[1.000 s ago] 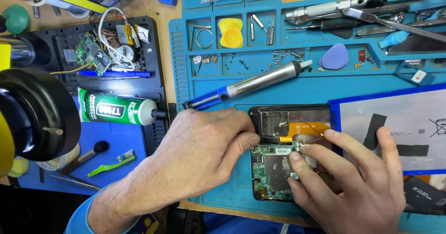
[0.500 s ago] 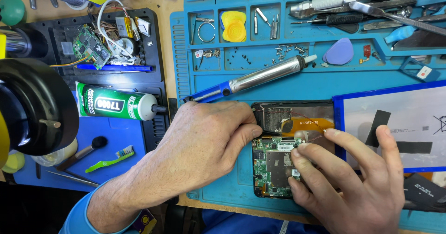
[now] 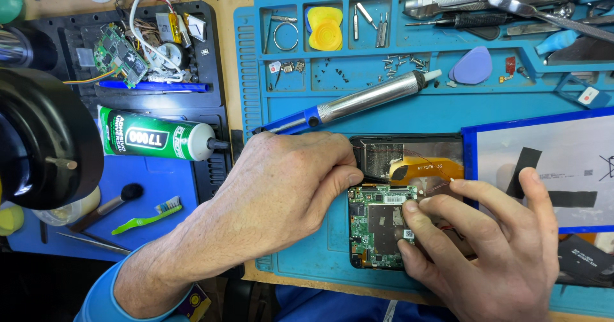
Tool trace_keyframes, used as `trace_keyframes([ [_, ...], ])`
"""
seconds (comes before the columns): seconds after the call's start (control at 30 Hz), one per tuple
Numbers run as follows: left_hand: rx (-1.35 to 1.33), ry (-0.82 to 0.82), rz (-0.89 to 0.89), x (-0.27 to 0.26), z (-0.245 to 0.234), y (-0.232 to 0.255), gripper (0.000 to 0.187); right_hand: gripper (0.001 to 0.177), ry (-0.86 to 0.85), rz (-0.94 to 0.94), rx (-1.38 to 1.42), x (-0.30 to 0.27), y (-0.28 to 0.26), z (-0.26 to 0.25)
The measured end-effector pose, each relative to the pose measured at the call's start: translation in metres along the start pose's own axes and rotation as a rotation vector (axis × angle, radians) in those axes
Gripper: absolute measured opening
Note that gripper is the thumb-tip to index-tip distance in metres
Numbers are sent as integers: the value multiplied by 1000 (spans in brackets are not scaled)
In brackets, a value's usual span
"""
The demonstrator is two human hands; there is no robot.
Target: The person works on a disassembled tablet, using tweezers to adjust a ribbon cable and components on the motherboard. They then use a small screwdriver to tighten screws on the device's frame and handle a small circular component near the screen.
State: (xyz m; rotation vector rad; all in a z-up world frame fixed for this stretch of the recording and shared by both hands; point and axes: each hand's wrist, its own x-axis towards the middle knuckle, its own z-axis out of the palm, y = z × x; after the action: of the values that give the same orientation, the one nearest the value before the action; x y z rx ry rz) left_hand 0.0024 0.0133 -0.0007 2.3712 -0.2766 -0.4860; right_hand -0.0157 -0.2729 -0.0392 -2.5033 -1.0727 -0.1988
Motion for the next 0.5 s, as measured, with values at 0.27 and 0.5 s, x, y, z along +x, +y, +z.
trace_keyframes([
  [0.27, -9, -15, -9, 1, -3, 1, 21, 25, -26, 4, 8, -1, 2, -1],
  [0.5, -6, -19, 1, 1, -1, 0, 21, 24, -16, 8, 23, 0, 1, -1],
])
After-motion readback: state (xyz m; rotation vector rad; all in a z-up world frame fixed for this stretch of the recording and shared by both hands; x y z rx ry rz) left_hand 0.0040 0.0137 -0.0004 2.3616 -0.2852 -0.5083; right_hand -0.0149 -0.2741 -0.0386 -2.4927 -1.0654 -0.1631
